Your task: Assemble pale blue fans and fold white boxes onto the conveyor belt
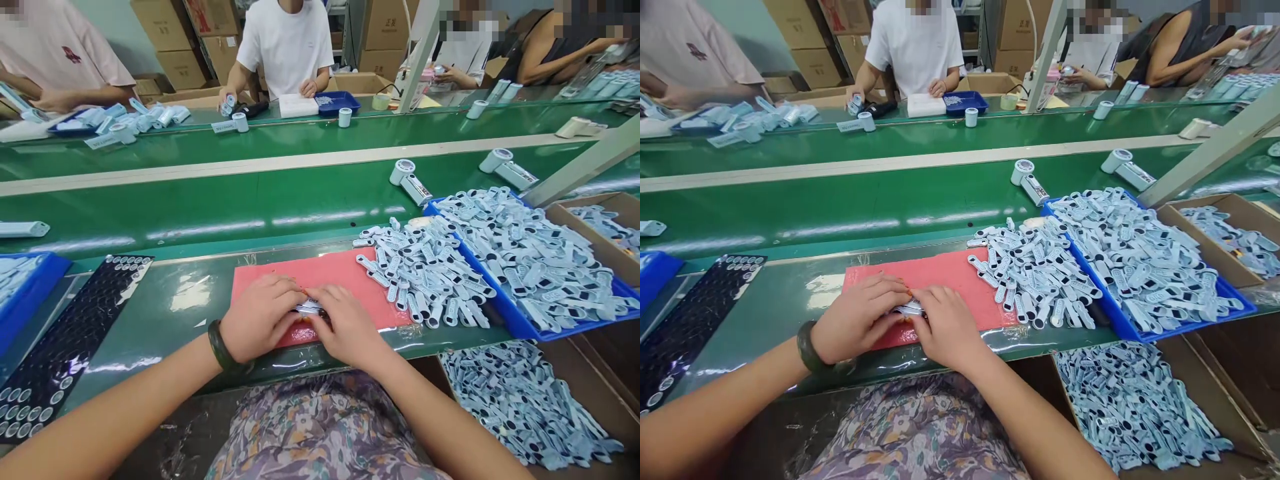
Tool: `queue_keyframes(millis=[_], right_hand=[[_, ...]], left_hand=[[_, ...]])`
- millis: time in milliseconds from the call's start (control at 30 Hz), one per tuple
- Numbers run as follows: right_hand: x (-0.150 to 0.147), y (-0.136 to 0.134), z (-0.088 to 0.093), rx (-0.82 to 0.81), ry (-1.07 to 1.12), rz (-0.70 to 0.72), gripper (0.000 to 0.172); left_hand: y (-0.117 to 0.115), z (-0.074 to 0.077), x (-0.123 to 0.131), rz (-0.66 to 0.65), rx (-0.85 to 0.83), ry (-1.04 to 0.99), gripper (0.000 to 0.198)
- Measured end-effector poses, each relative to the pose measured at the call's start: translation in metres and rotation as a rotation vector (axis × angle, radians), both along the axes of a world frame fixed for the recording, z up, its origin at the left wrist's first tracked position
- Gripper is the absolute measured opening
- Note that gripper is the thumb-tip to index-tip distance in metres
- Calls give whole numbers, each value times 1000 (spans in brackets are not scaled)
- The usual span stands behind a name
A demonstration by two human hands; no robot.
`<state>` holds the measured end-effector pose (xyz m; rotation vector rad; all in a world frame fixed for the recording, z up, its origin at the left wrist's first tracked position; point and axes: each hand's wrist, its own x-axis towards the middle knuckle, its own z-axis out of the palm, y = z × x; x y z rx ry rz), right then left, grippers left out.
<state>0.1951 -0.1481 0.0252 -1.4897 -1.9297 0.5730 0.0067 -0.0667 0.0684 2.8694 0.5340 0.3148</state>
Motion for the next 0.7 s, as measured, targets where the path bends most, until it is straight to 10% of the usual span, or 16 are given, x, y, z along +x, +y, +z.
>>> queue_keyframes(millis=[200,433,567,700], right_hand=[[27,-9,7,188,-12,-185,33],[65,21,11,172,-506,-585,25],[64,34,6,113,-581,-604,13],[57,30,7,194,-539,-587,13]], left_hand=[[31,11,-6,-19,252,106,23],[186,31,16,142,490,184,28],[257,21,40,329,432,213,35],[273,-3,40,388,354,221,53]])
